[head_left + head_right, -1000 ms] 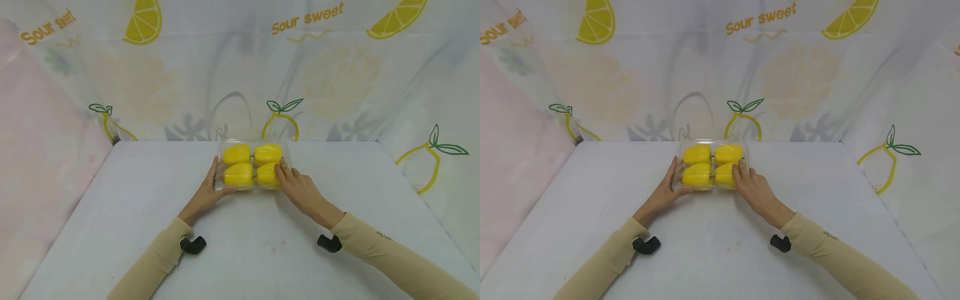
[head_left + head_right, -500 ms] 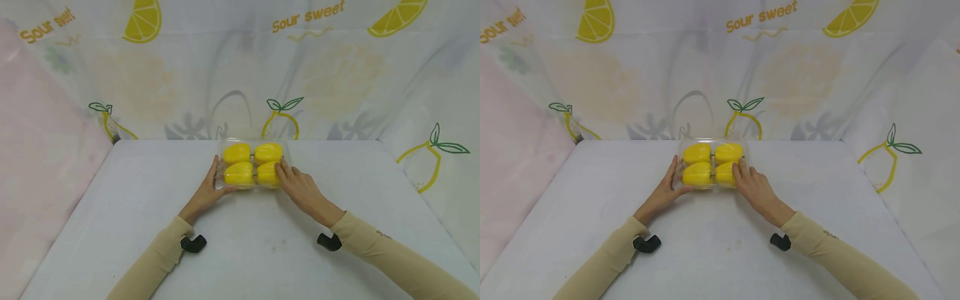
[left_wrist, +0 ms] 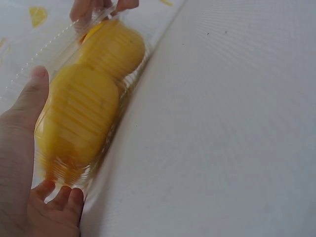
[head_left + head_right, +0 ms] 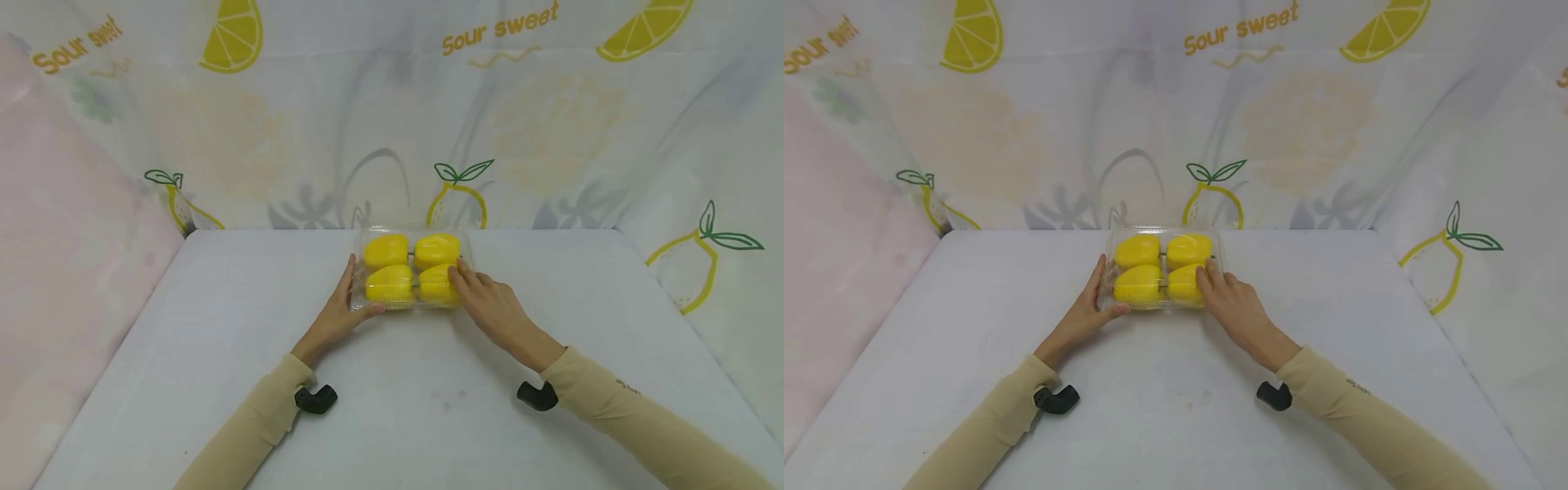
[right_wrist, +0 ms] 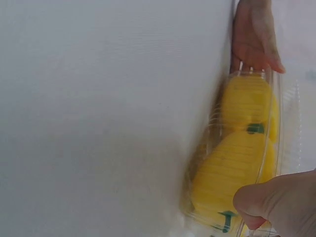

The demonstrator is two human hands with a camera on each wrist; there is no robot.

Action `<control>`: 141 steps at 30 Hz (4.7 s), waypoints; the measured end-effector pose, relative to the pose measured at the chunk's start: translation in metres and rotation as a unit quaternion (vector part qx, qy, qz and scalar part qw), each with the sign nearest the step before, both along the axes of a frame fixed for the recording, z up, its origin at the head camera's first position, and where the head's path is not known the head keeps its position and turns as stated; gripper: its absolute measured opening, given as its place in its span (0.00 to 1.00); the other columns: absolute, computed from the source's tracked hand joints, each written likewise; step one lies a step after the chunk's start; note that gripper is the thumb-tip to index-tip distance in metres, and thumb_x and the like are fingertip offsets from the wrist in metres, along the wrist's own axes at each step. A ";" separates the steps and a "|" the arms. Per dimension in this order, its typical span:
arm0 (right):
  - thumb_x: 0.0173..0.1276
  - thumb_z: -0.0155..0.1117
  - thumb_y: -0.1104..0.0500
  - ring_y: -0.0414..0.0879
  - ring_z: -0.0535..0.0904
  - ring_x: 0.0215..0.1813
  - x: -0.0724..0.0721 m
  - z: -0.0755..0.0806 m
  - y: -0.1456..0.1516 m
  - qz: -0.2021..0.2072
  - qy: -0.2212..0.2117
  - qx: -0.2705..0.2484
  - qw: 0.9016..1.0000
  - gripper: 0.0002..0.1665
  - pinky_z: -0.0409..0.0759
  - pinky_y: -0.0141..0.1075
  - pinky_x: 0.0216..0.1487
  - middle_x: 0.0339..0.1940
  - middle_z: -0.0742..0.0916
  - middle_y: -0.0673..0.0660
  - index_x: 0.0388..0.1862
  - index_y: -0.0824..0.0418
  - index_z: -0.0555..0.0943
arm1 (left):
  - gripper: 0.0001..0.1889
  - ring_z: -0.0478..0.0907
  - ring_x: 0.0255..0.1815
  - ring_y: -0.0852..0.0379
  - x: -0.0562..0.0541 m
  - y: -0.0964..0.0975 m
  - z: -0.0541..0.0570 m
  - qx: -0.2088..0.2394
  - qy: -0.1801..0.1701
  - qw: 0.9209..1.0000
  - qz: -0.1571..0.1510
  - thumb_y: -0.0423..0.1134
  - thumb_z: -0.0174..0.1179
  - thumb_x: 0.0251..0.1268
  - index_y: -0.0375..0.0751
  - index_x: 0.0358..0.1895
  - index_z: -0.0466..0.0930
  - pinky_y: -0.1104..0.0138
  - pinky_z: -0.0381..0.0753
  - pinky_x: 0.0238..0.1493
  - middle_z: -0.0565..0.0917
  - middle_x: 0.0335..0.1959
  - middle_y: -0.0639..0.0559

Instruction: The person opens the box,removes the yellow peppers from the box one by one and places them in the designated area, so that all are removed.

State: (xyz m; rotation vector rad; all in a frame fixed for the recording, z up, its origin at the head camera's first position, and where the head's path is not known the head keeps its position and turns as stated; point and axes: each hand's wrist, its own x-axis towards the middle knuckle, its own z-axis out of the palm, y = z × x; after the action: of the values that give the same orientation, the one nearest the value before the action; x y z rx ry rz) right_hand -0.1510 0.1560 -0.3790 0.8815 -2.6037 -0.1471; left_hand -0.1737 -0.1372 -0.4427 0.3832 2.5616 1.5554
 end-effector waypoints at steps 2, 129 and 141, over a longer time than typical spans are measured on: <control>0.60 0.65 0.69 0.59 0.83 0.43 -0.001 0.000 0.000 0.001 -0.002 -0.009 1.000 0.29 0.81 0.40 0.23 0.63 0.76 0.67 0.59 0.66 0.68 | 0.58 0.41 0.78 0.47 0.000 -0.001 0.000 0.000 -0.001 1.000 0.001 0.61 0.66 0.52 0.66 0.74 0.26 0.49 0.51 0.73 0.35 0.78 0.55; 0.72 0.50 0.60 0.50 0.46 0.79 -0.118 0.028 0.024 -0.045 -0.401 -0.507 0.762 0.45 0.50 0.50 0.75 0.79 0.48 0.54 0.77 0.57 0.37 | 0.34 0.57 0.73 0.44 0.000 -0.002 0.003 0.146 0.022 0.989 -0.008 0.40 0.50 0.72 0.41 0.75 0.45 0.50 0.59 0.70 0.57 0.74 0.46; 0.72 0.51 0.58 0.51 0.49 0.78 -0.122 0.020 0.024 -0.057 -0.410 -0.510 0.754 0.44 0.52 0.51 0.75 0.78 0.51 0.54 0.78 0.56 0.39 | 0.34 0.57 0.73 0.43 -0.001 -0.002 0.001 0.142 0.018 0.990 -0.004 0.40 0.50 0.72 0.41 0.75 0.45 0.49 0.58 0.71 0.57 0.74 0.46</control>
State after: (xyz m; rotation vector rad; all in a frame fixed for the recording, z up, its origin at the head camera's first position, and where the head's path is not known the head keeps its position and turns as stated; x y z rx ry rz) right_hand -0.2733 0.1798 -0.3592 0.3528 -2.7235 1.8230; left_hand -0.1743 -0.1395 -0.4418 0.4517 2.3613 1.9333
